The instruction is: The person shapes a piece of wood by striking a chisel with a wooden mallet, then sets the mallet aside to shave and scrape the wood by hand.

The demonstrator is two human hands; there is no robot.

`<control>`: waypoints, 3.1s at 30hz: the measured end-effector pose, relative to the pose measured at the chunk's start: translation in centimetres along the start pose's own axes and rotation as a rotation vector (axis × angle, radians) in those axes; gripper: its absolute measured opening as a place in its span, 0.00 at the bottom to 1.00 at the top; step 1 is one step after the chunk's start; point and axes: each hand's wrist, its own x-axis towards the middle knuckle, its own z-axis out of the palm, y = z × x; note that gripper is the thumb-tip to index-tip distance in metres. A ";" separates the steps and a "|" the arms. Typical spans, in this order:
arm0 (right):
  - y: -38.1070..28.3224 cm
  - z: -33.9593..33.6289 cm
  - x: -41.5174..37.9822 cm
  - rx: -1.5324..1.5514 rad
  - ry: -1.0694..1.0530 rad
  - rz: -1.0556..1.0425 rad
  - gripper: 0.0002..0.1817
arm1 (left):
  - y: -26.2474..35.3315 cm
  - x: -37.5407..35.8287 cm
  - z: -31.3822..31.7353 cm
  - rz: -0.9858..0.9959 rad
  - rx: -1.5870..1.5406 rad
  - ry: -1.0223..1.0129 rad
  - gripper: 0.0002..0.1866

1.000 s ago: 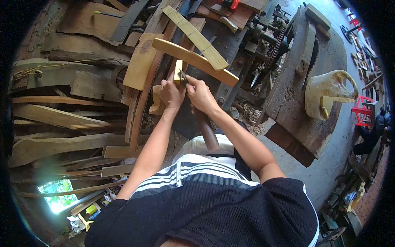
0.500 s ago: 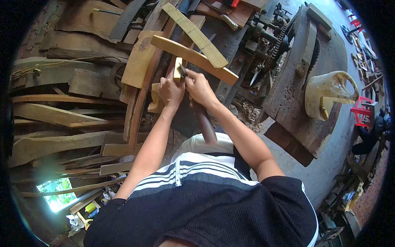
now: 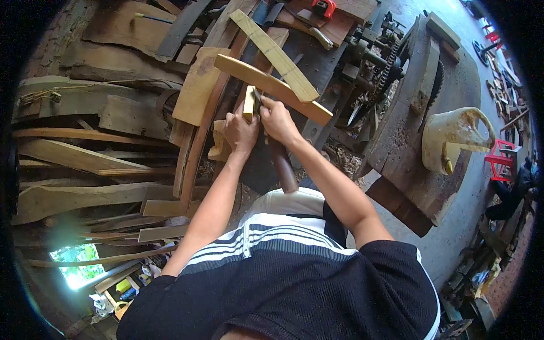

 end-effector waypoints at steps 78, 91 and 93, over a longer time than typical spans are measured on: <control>-4.6 6.5 -10.5 0.403 -0.020 -0.073 0.35 | -6.7 -5.3 -14.1 -0.248 -1.265 -0.118 0.20; -4.5 2.9 -7.7 0.563 -0.054 -0.048 0.31 | -2.3 -4.5 -13.7 -0.297 -1.481 -0.116 0.16; -4.5 2.2 -7.1 0.513 -0.047 -0.025 0.31 | -1.5 -4.0 -13.7 -0.283 -1.425 -0.073 0.16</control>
